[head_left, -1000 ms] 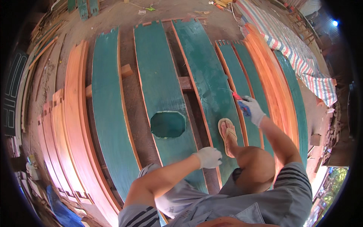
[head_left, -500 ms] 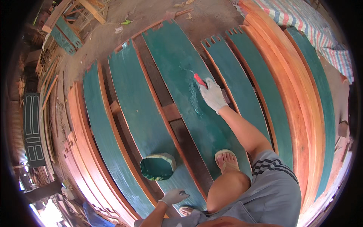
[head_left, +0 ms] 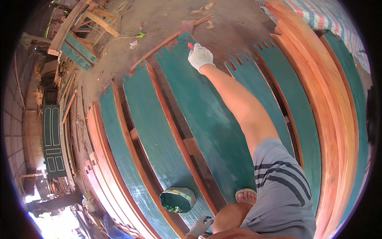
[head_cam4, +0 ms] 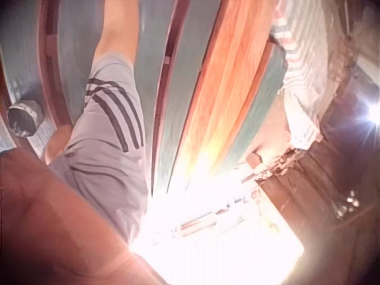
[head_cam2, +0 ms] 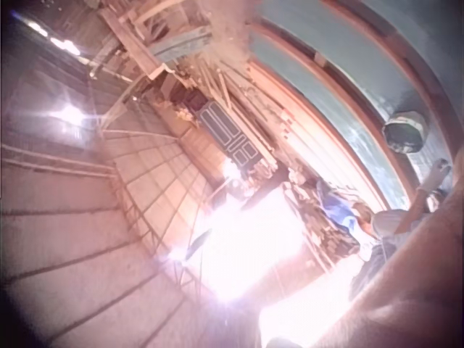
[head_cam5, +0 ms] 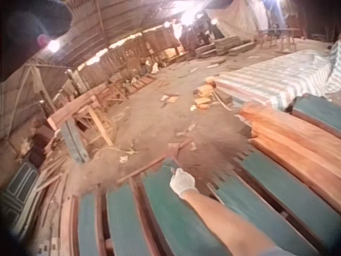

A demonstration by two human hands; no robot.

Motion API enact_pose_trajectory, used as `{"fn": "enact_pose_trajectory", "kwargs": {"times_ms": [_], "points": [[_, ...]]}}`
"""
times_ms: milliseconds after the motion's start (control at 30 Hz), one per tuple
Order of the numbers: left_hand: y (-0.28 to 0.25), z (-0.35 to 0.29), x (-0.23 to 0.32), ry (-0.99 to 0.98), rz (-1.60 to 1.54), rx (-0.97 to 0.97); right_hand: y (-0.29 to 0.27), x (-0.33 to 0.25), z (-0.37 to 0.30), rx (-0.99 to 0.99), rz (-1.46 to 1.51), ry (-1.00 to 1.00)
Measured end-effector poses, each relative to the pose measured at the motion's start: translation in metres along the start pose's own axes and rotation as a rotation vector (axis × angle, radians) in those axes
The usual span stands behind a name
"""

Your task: The person paints long wooden planks green using a small roller and a paint can. They repeatedly dip the roller into the paint and apply it along the length of the planks, moving between sections to ensure coverage.

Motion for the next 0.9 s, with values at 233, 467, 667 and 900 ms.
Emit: {"fn": "enact_pose_trajectory", "kwargs": {"times_ms": [233,467,667,900], "points": [[0.036,-0.012,-0.002,-0.128,-0.411,-0.133,0.012,0.006,0.06,0.083,0.07,-0.016],[0.029,-0.013,0.015,-0.141,-0.455,-0.146,0.019,0.021,0.011,-0.12,-0.026,-0.006],[0.029,-0.011,0.031,-0.118,-0.449,-0.165,0.008,0.022,0.012,-0.06,-0.077,-0.113],[0.023,-0.012,0.041,-0.103,-0.431,-0.158,0.006,0.031,0.058,-0.107,-0.072,-0.024]]}}
Point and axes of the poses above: each hand's wrist, its own z-axis towards the middle knuckle, its own y-axis out of the palm, x = y × z, the point moved 8 cm from there along z, towards the middle knuckle, and after that the axes turned 15 degrees about -y, right-handed, at the moved point
